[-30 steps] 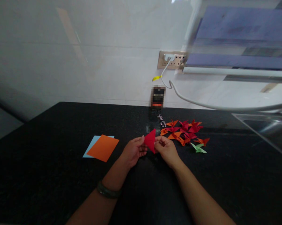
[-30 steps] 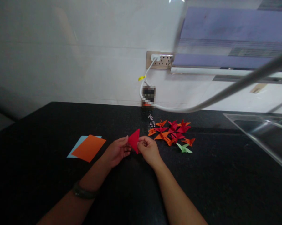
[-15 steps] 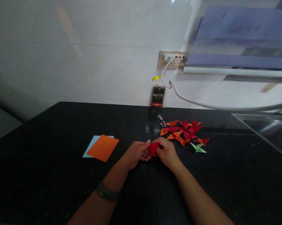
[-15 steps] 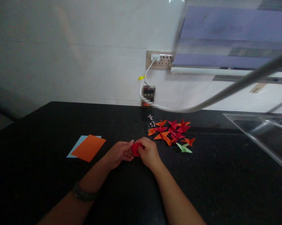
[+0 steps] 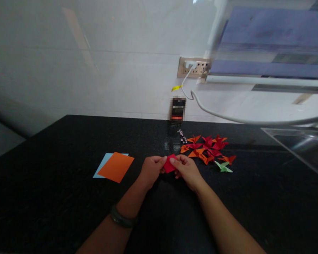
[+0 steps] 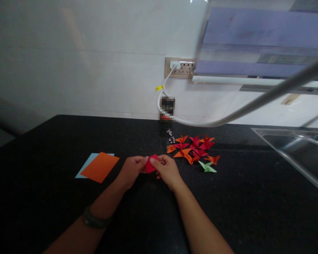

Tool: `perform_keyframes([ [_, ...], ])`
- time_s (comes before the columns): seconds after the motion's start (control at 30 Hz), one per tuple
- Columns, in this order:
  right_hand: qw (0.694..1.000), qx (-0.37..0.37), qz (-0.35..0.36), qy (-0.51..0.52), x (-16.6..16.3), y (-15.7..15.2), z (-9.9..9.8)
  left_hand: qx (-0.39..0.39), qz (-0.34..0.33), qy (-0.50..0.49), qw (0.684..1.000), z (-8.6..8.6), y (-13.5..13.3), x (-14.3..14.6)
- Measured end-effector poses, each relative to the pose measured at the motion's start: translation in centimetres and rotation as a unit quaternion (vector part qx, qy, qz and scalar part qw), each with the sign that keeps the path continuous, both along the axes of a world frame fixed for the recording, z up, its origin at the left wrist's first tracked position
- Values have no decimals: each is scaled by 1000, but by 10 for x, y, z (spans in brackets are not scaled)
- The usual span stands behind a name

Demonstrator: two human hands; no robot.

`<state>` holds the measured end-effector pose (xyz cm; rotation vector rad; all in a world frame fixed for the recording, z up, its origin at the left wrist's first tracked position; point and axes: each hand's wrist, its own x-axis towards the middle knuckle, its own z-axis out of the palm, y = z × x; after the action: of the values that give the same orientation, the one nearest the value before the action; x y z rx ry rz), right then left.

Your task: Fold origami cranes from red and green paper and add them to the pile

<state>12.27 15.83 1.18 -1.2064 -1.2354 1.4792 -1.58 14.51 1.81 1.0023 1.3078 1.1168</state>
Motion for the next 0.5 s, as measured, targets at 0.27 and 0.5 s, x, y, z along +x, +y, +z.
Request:
perform_keyframes([
  [0.27,995,94,-1,-39,3,2,-1,17,-66,40,997,-5,0,-1],
  [0.5,998,70,-1,-7,2,1,-3,49,-160,105,980,-7,-1,-6],
])
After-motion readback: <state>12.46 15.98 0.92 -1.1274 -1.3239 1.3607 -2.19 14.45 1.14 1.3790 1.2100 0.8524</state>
